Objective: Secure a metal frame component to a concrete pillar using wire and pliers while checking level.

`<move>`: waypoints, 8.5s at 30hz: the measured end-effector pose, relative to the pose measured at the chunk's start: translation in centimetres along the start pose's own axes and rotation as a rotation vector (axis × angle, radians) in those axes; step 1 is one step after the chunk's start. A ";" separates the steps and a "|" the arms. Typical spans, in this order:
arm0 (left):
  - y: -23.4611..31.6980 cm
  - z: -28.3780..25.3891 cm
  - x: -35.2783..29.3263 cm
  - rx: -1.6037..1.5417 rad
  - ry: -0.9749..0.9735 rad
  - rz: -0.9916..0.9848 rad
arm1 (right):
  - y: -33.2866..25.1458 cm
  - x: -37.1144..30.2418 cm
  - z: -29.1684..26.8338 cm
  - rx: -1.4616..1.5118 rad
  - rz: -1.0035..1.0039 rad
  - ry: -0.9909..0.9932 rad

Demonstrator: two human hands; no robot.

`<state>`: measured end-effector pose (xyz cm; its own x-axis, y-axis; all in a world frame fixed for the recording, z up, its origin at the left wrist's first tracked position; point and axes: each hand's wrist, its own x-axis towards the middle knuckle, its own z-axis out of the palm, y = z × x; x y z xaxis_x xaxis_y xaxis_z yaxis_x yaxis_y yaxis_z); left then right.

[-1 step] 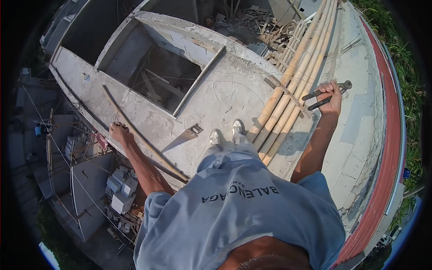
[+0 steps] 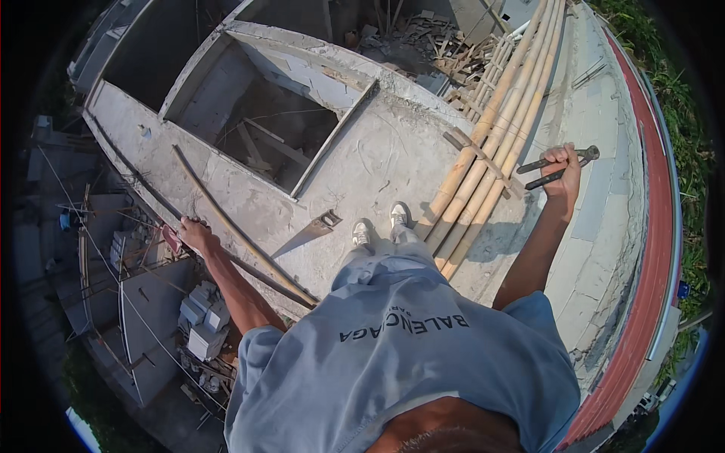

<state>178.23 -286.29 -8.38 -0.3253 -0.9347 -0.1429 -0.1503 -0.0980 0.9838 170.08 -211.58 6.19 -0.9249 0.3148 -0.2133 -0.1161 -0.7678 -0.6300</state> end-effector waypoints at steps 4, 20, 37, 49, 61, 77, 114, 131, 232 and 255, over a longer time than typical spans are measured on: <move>3.2 -3.6 -0.5 0.005 -0.121 0.184 | -5.3 -2.2 -4.8 -0.383 -0.380 0.232; 11.5 11.0 -18.6 -0.128 -0.749 0.566 | 15.6 -9.4 6.8 -0.396 0.216 0.035; 11.3 9.8 -20.8 -0.167 -0.854 0.622 | 18.2 -8.6 7.0 -0.302 0.255 0.125; 6.4 9.3 -19.6 -0.138 -0.578 0.104 | 15.7 -11.1 7.6 0.083 0.485 -0.207; 8.4 7.8 -14.3 0.220 -0.819 0.659 | 11.5 -11.0 12.4 -0.242 0.160 -0.208; 5.0 -10.0 5.2 0.177 -0.162 0.294 | -6.5 -7.7 0.6 -0.067 -0.440 0.154; 5.5 37.7 -54.2 0.703 -2.441 0.466 | -7.8 1.7 -1.5 0.058 -0.360 0.073; 11.4 78.7 -57.7 -0.061 -1.714 -0.647 | -16.3 17.9 -5.2 -0.528 -0.338 0.668; 20.0 241.3 -120.4 0.984 -1.514 0.615 | -92.6 173.1 -50.5 0.116 0.336 1.143; 17.3 270.1 -127.5 1.381 -1.317 0.058 | -114.0 224.6 -47.3 -0.820 0.415 0.806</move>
<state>-35.09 -76.58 -2.49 -0.6580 -0.0462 -0.7516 -0.4304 0.8421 0.3251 -7.26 -26.94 -5.20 -0.3147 0.6089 -0.7282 0.6663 -0.4047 -0.6263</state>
